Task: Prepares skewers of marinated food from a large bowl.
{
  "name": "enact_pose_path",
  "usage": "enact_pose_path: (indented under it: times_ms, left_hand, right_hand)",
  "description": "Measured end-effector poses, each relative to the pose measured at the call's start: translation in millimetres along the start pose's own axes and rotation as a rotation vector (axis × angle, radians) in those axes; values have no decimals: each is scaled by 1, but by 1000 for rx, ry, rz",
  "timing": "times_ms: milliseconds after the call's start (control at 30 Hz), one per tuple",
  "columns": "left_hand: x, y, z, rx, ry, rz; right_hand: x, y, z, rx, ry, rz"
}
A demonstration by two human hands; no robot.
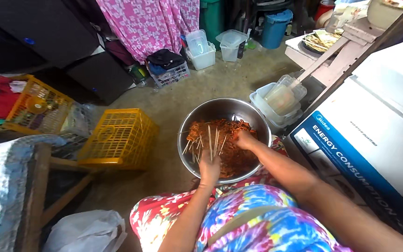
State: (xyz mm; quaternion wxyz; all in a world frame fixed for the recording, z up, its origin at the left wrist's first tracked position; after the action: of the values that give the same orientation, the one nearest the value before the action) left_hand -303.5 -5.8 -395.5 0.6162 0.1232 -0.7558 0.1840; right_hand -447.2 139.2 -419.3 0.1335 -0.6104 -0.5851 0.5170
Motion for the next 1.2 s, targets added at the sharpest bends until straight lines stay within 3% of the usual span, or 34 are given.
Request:
enact_pose_path:
  times_ms: [133, 267, 367, 567, 767, 933, 1200]
  left_hand:
    - [3, 0, -3, 7, 36, -29]
    - [6, -4, -5, 50, 79, -80]
    - [7, -7, -5, 83, 103, -119]
    - [9, -4, -7, 23, 147, -177]
    - [9, 2, -5, -54, 120, -126]
    - [9, 2, -5, -50, 121, -149]
    - [9, 1, -5, -39, 139, -161]
  right_hand:
    - [3, -23, -3, 243, -184, 561]
    - [5, -24, -5, 211, -184, 1150]
    - [5, -27, -7, 209, -174, 1297]
    - [3, -17, -6, 138, -126, 1281]
    - [10, -16, -6, 186, -11, 1228]
    - [-2, -14, -8, 44, -140, 1310]
    - [0, -21, -11, 216, -154, 949]
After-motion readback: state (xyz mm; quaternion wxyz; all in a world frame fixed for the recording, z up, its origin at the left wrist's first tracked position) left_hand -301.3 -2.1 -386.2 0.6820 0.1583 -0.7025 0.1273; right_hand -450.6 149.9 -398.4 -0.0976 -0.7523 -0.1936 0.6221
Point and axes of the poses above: each hand's wrist, its own z-axis towards the middle knuckle, its own y-axis out of the palm, x = y × z, the point moved 9 cm from there along z, towards the middle knuckle, and after that the axes turned 8 degrees about -z, right-handed, at the moved point
